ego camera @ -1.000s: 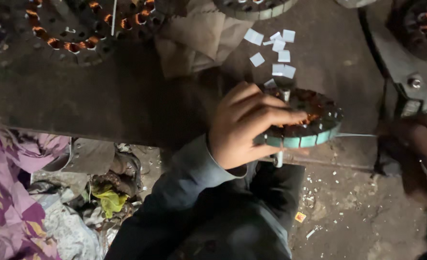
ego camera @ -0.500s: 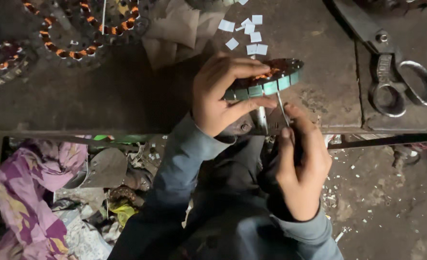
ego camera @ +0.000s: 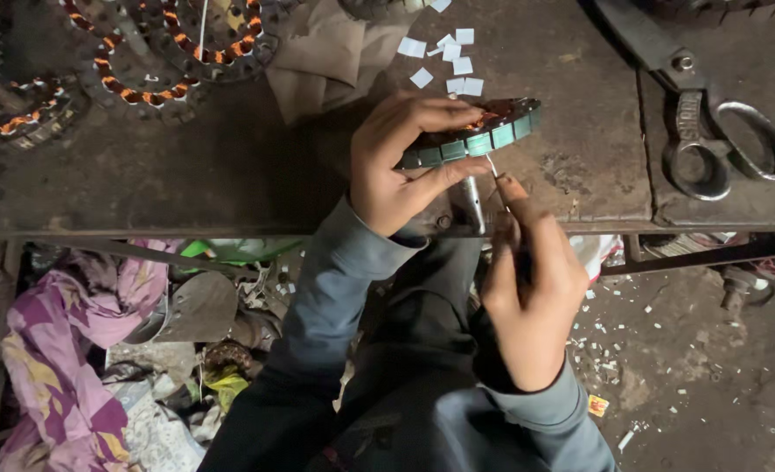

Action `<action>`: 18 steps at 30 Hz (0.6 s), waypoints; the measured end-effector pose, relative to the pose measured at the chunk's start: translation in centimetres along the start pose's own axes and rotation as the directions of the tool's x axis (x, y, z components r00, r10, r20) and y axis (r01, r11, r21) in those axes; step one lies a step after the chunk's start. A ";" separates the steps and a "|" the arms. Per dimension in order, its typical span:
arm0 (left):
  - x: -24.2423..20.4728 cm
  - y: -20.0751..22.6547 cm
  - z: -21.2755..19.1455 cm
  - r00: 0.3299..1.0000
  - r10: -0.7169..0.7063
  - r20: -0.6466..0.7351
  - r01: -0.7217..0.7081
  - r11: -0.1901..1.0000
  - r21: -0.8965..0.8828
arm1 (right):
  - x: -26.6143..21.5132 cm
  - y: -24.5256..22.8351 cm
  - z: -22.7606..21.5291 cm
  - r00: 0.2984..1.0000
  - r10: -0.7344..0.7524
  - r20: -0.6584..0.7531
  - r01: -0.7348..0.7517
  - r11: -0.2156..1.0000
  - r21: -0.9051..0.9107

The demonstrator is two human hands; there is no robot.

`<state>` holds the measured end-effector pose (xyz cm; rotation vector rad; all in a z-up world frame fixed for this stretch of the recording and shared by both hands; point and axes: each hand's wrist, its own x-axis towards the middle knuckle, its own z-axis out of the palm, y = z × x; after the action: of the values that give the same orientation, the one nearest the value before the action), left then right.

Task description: The person assembles a circular electrical component by inserting small white rectangular pieces into slots around its perimeter. They use a screwdriver to press the pieces into place and a metal rod to hold the component steady on the workbench.

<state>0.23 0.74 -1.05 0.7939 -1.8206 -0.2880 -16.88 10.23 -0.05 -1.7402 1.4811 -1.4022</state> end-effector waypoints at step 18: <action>-0.1 1.1 -0.5 0.997 -0.081 -0.010 0.081 0.995 -0.066 | 1.0 -0.4 0.0 0.995 0.093 0.036 -0.098 0.985 0.144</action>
<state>0.22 1.70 -0.30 0.8230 -1.7609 -0.3924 -16.78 9.42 0.68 -1.5733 1.3906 -1.3931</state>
